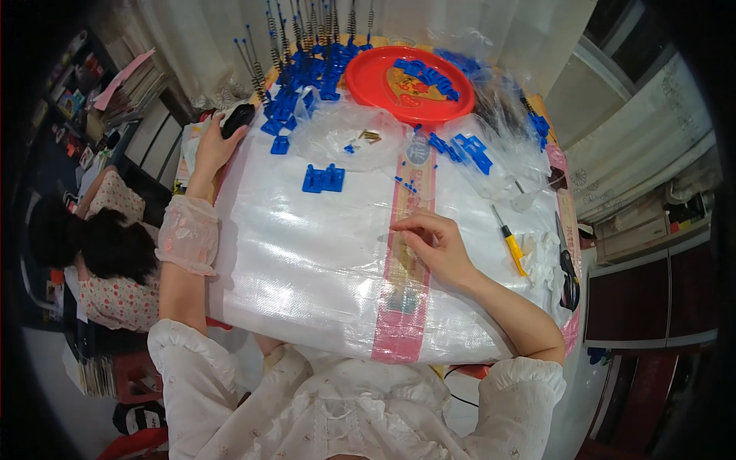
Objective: The recorder is assembling small blue plastic parts onto a metal spring and wire component.
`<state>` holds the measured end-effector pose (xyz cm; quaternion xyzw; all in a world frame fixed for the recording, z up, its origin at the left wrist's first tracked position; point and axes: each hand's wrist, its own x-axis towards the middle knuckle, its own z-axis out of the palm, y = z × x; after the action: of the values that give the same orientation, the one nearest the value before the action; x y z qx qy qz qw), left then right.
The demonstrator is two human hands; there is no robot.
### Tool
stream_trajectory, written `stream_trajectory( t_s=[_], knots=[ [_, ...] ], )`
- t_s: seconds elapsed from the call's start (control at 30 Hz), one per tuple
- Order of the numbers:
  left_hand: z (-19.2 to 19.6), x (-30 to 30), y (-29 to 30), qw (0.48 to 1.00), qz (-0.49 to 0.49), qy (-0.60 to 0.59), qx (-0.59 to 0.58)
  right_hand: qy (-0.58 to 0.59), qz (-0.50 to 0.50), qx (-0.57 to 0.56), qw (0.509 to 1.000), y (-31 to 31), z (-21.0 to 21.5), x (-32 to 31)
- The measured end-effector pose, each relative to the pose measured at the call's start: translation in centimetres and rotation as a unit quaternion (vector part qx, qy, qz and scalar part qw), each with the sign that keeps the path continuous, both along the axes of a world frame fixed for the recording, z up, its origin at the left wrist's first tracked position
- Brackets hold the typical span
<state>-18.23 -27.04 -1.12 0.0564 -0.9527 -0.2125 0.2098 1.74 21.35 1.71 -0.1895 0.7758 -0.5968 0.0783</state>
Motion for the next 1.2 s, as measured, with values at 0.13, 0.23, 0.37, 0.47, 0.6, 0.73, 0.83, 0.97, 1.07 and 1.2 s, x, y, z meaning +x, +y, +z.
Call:
stream_trajectory(
  t_s=[0.13, 0.23, 0.37, 0.47, 0.6, 0.73, 0.83, 0.97, 1.07, 1.2],
  knots=[
    [-0.6, -0.4, -0.4, 0.999, -0.007, 0.017, 0.050, -0.003, 0.011, -0.010, 1.000, -0.1, -0.6, -0.2],
    [-1.3, -0.9, -0.5, 0.999, -0.014, 0.021, 0.048, -0.006, 0.011, -0.016, 1.000, 0.0, -0.7, -0.2],
    [-1.9, -1.2, -2.0, 0.999, -0.012, 0.031, 0.039, -0.015, 0.015, -0.023, 1.000, -0.1, -0.8, -0.2],
    [-2.1, -1.1, -1.9, 0.999, -0.008, 0.043, 0.032, -0.018, 0.015, -0.021, 1.000, 0.0, -0.8, -0.1],
    [-1.6, -0.6, -1.7, 0.997, -0.023, 0.007, 0.077, -0.008, 0.022, -0.013, 1.000, -0.3, -0.5, -0.1],
    [-1.7, -1.1, -2.2, 0.997, -0.045, 0.061, 0.007, -0.009, 0.027, -0.019, 0.999, -0.6, -0.8, -0.1],
    [-0.9, -1.3, -0.3, 0.999, -0.030, 0.015, 0.024, -0.009, 0.017, 0.001, 1.000, 0.0, -0.5, 0.1],
    [-0.7, -1.6, -1.3, 1.000, 0.006, 0.017, 0.023, 0.000, 0.026, 0.001, 1.000, -0.4, -0.4, 0.1],
    [-0.4, -1.7, -0.4, 0.999, 0.010, -0.002, 0.033, -0.002, 0.023, -0.002, 1.000, -0.3, -0.6, 0.0],
    [-0.3, -1.4, 0.6, 1.000, -0.016, 0.001, -0.023, 0.000, 0.026, 0.009, 1.000, -0.1, -0.7, -0.1]
  ],
)
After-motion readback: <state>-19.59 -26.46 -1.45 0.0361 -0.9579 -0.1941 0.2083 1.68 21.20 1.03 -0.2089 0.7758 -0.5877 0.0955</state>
